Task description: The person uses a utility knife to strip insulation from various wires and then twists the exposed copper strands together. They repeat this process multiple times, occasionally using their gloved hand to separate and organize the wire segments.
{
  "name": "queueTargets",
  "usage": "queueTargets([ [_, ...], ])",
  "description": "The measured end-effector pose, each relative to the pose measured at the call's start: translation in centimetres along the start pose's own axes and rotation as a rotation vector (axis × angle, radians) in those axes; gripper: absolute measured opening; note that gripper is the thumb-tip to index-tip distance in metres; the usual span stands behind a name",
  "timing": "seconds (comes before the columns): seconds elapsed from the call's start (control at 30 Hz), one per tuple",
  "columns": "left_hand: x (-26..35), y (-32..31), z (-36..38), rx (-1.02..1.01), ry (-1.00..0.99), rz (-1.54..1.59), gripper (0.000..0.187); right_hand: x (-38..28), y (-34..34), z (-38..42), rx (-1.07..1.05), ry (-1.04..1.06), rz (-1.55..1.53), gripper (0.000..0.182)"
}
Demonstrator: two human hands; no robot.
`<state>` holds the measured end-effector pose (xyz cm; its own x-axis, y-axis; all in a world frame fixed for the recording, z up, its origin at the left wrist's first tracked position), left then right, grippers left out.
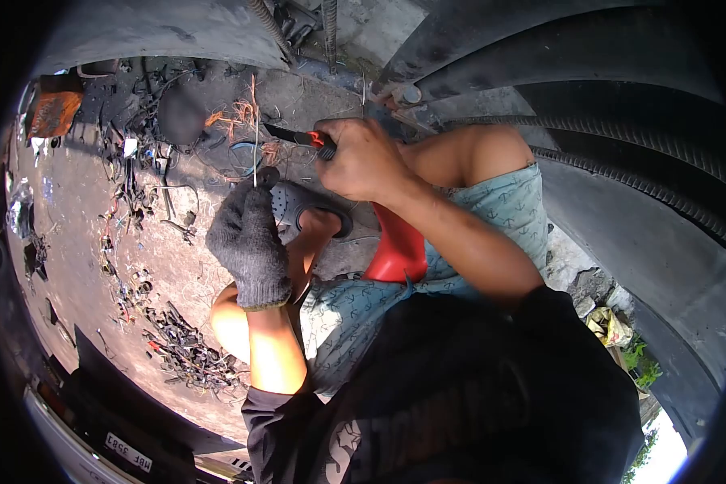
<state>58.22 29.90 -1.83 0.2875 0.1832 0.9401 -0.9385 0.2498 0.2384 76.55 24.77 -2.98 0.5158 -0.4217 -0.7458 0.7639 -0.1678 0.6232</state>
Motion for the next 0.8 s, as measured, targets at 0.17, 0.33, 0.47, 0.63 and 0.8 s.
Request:
queueTargets([
  [0.17, 0.6, -1.0, 0.3, -0.121, 0.045, 0.129, 0.029, 0.3, -1.1, 0.6, -0.043, 0.047, -0.012, 0.032],
  [0.33, -0.4, -2.2, 0.2, -0.101, 0.058, 0.245, 0.027, -0.9, -0.8, 1.6, -0.096, 0.053, 0.066, 0.031],
  [0.47, -0.1, -2.4, 0.3, -0.175, 0.103, 0.242, 0.026, -0.7, -1.4, 1.6, -0.148, 0.023, 0.110, 0.030],
  [0.63, -0.2, -2.1, 0.1, -0.152, -0.046, 0.071, 0.021, -1.5, -0.6, 1.7, -0.216, -0.015, 0.183, 0.036],
  [0.8, -0.4, -1.8, 0.0, -0.117, -0.119, 0.020, 0.018, -1.7, -0.5, 1.5, -0.219, -0.022, 0.205, 0.033],
])
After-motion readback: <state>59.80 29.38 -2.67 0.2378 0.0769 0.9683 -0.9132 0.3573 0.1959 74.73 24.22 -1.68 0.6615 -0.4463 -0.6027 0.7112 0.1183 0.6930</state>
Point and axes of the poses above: each hand's wrist, its own z-axis away from the middle knuckle, its own y-axis out of the back of the hand, x = y × z, the point moved 8 cm from there along -z, towards the middle knuckle, and after that the axes turned 3 degrees about z, right-handed, at the moved point
